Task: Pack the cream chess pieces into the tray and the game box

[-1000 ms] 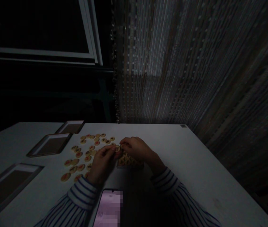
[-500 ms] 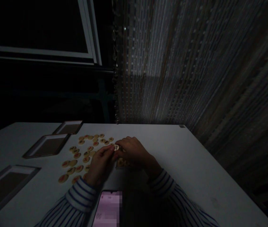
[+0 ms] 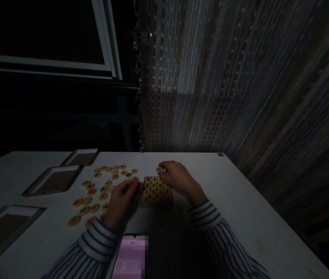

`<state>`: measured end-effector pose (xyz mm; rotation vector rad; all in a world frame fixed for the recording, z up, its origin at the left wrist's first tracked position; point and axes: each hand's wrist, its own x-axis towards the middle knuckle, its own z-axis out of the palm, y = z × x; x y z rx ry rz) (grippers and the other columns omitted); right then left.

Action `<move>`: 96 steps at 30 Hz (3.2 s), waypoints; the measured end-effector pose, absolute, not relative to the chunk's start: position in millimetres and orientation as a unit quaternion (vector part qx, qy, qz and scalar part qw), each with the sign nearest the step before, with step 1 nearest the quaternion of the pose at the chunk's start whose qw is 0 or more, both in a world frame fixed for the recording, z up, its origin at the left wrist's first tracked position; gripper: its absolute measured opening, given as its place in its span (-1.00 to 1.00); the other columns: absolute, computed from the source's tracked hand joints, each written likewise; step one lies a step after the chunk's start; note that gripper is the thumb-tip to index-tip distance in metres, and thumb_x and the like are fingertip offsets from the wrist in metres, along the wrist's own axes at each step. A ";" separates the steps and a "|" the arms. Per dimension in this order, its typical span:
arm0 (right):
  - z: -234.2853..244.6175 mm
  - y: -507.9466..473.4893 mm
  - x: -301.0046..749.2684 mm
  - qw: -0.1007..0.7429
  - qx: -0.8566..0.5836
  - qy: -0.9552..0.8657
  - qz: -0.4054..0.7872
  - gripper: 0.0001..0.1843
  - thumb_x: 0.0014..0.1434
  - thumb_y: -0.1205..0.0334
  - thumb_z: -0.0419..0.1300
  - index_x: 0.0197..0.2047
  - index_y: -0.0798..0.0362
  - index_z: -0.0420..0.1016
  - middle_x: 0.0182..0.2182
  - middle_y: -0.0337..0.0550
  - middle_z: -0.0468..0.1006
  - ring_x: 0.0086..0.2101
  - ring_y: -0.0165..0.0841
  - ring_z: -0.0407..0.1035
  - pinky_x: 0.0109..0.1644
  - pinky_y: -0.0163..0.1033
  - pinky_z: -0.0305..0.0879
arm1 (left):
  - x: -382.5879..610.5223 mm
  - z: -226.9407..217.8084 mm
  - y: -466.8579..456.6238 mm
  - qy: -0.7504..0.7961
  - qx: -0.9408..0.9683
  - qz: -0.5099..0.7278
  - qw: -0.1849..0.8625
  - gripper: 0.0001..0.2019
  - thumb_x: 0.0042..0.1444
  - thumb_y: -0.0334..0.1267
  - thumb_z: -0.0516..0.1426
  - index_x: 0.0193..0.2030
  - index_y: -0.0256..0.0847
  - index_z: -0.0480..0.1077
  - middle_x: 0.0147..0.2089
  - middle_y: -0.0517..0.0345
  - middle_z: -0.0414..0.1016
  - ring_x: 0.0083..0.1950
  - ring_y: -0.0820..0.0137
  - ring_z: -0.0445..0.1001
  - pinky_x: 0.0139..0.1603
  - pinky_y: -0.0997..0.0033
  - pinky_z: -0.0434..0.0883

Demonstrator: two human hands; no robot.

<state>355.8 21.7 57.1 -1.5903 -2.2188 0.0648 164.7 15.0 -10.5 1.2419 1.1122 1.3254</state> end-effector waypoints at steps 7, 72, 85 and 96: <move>48.8 27.0 369.7 0.128 -0.616 -0.777 0.030 -0.65 0.12 0.11 0.01 -0.09 0.08 0.41 -0.24 -0.07 0.51 -0.24 -0.33 0.36 -0.22 -0.34 0.14 | 157.6 -9.6 13.8 0.495 0.639 0.499 0.313 -0.76 0.02 -0.17 0.05 -0.28 -0.27 0.41 -0.29 0.05 0.49 -0.22 0.35 0.45 -0.16 0.31 0.38; 36.6 29.0 380.7 0.019 -0.615 -0.787 0.046 -0.71 0.12 0.21 0.00 -0.15 0.02 0.46 -0.20 -0.10 0.51 -0.20 -0.29 0.36 -0.20 -0.29 0.17 | 155.0 -19.2 13.2 0.430 0.771 0.427 0.198 -0.80 0.09 -0.30 -0.04 -0.23 -0.17 0.38 -0.21 0.07 0.46 -0.15 0.33 0.40 -0.08 0.29 0.31; 35.3 28.0 382.6 0.036 -0.598 -0.799 0.044 -0.72 0.11 0.20 -0.01 -0.16 0.00 0.46 -0.22 -0.12 0.52 -0.22 -0.30 0.36 -0.21 -0.29 0.16 | 155.0 -15.7 11.9 0.436 0.778 0.411 0.190 -0.81 0.10 -0.30 -0.04 -0.24 -0.19 0.37 -0.21 0.08 0.46 -0.14 0.34 0.40 -0.07 0.30 0.31; 41.3 26.8 380.7 0.020 -0.610 -0.790 0.057 -0.70 0.13 0.21 -0.01 -0.12 0.01 0.44 -0.18 -0.10 0.50 -0.19 -0.30 0.35 -0.18 -0.30 0.16 | 155.1 -16.9 12.5 0.444 0.777 0.404 0.190 -0.81 0.11 -0.30 -0.04 -0.22 -0.21 0.36 -0.19 0.08 0.45 -0.12 0.35 0.39 -0.05 0.28 0.32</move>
